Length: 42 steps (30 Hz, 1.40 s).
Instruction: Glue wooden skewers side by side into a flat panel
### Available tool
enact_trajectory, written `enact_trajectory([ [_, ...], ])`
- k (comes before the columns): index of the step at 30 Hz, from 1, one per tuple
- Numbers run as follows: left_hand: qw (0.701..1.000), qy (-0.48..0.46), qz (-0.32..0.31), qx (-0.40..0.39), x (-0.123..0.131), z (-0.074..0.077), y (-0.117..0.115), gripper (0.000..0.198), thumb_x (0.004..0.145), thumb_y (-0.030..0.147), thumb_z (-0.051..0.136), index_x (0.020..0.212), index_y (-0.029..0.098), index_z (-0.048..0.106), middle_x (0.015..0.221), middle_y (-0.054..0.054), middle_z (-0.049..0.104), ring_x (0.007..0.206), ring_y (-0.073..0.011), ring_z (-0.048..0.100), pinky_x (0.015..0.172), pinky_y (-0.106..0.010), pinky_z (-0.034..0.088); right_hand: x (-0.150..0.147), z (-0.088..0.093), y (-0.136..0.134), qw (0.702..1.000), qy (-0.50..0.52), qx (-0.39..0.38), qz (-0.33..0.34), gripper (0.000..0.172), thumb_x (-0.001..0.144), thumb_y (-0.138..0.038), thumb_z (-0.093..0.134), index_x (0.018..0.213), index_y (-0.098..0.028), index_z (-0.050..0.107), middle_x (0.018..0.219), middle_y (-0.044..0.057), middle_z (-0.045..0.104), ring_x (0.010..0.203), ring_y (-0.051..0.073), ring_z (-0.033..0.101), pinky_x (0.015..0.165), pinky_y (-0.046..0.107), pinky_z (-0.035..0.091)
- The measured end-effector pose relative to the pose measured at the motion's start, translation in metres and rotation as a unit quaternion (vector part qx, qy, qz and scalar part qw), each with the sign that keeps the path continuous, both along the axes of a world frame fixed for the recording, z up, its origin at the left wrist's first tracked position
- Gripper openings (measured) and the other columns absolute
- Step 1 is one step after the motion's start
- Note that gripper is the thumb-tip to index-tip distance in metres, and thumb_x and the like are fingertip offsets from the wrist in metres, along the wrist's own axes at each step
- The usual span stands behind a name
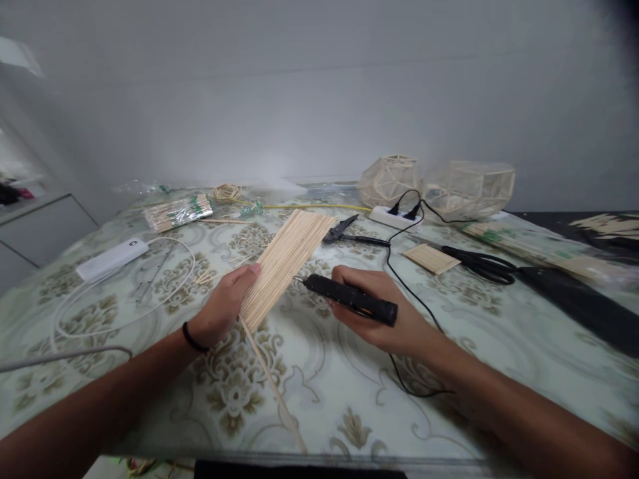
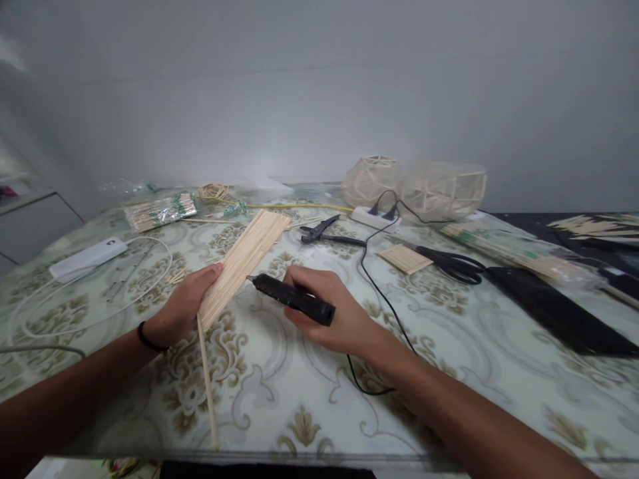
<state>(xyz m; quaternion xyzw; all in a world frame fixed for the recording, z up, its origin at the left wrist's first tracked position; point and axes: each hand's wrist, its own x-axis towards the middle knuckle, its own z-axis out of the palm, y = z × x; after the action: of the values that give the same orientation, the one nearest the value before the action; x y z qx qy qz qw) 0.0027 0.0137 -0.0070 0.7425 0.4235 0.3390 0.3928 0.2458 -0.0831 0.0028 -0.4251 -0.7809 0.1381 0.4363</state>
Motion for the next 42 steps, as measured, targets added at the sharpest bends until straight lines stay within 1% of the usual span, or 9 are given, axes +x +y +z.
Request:
enact_trajectory([
  [6,1.000,0.010,0.003,-0.001,-0.001,0.001,0.000,0.042,0.095,0.053,0.043,0.082,0.020,0.065,0.094,-0.009,0.072,0.093,-0.0268,0.060,0.083,-0.032,0.053,0.006,-0.001,0.000,1.000,0.007,0.000,-0.021,0.021,0.080,-0.011,0.061,0.076,-0.024,0.045,0.065,-0.007,0.046,0.057,0.011,0.041,0.055,0.026,0.032],
  [15,1.000,-0.012,0.004,-0.005,-0.001,0.002,0.000,0.041,0.094,0.054,0.048,0.079,0.020,0.066,0.091,-0.008,0.072,0.092,-0.0266,0.061,0.081,-0.031,0.053,0.011,0.004,0.000,0.998,0.008,0.000,-0.062,0.022,0.080,-0.013,0.063,0.075,-0.025,0.045,0.064,-0.006,0.046,0.056,0.012,0.041,0.054,0.027,0.032],
  [18,1.000,-0.005,0.007,-0.007,-0.001,0.003,-0.001,0.040,0.094,0.053,0.049,0.074,0.021,0.061,0.083,-0.006,0.068,0.084,-0.0247,0.058,0.076,-0.030,0.052,0.014,0.004,0.001,0.997,0.011,0.006,-0.075,0.023,0.080,-0.013,0.064,0.075,-0.025,0.045,0.063,-0.007,0.045,0.055,0.012,0.039,0.053,0.028,0.030],
  [20,1.000,-0.008,0.010,-0.017,0.000,0.003,-0.001,0.039,0.094,0.053,0.048,0.073,0.022,0.059,0.080,-0.005,0.067,0.083,-0.0238,0.057,0.076,-0.030,0.051,0.016,0.004,0.001,0.996,0.012,0.008,-0.083,0.024,0.081,-0.014,0.064,0.075,-0.025,0.044,0.063,-0.007,0.043,0.055,0.012,0.038,0.053,0.028,0.030],
  [23,1.000,-0.015,0.012,-0.023,0.000,0.002,-0.001,0.038,0.093,0.052,0.049,0.075,0.022,0.060,0.084,-0.006,0.068,0.086,-0.0245,0.058,0.080,-0.030,0.051,0.018,0.005,0.002,0.995,0.015,0.011,-0.093,0.023,0.083,-0.015,0.064,0.076,-0.025,0.045,0.064,-0.006,0.045,0.056,0.013,0.040,0.053,0.029,0.031],
  [29,1.000,-0.001,0.004,-0.014,-0.001,0.001,0.001,0.040,0.093,0.055,0.046,0.076,0.021,0.059,0.086,-0.007,0.066,0.087,-0.0254,0.056,0.078,-0.032,0.051,0.020,0.009,0.002,0.992,0.015,0.009,-0.126,0.019,0.084,-0.019,0.063,0.077,-0.025,0.046,0.066,-0.004,0.049,0.056,0.014,0.043,0.055,0.030,0.034],
  [34,1.000,-0.003,0.002,-0.018,-0.002,-0.002,0.002,0.040,0.093,0.056,0.048,0.077,0.021,0.060,0.088,-0.008,0.066,0.088,-0.0257,0.056,0.077,-0.032,0.050,0.023,0.012,0.002,0.989,0.022,0.002,-0.144,0.023,0.082,-0.020,0.064,0.076,-0.026,0.043,0.064,-0.004,0.051,0.055,0.015,0.045,0.054,0.030,0.035],
  [39,1.000,-0.016,0.002,-0.019,-0.002,-0.002,0.001,0.042,0.093,0.058,0.051,0.078,0.021,0.063,0.088,-0.007,0.069,0.089,-0.0262,0.059,0.078,-0.031,0.052,0.026,0.013,0.002,0.986,0.041,0.007,-0.162,0.025,0.082,-0.018,0.064,0.074,-0.026,0.042,0.061,-0.006,0.043,0.052,0.013,0.039,0.051,0.030,0.031],
  [42,1.000,-0.018,0.001,-0.014,-0.002,-0.002,0.001,0.045,0.091,0.063,0.052,0.079,0.021,0.064,0.093,-0.008,0.071,0.094,-0.0277,0.060,0.081,-0.030,0.052,0.027,0.011,0.004,0.985,0.045,0.019,-0.164,0.025,0.084,-0.019,0.063,0.073,-0.026,0.042,0.062,-0.006,0.042,0.052,0.013,0.037,0.052,0.030,0.031],
])
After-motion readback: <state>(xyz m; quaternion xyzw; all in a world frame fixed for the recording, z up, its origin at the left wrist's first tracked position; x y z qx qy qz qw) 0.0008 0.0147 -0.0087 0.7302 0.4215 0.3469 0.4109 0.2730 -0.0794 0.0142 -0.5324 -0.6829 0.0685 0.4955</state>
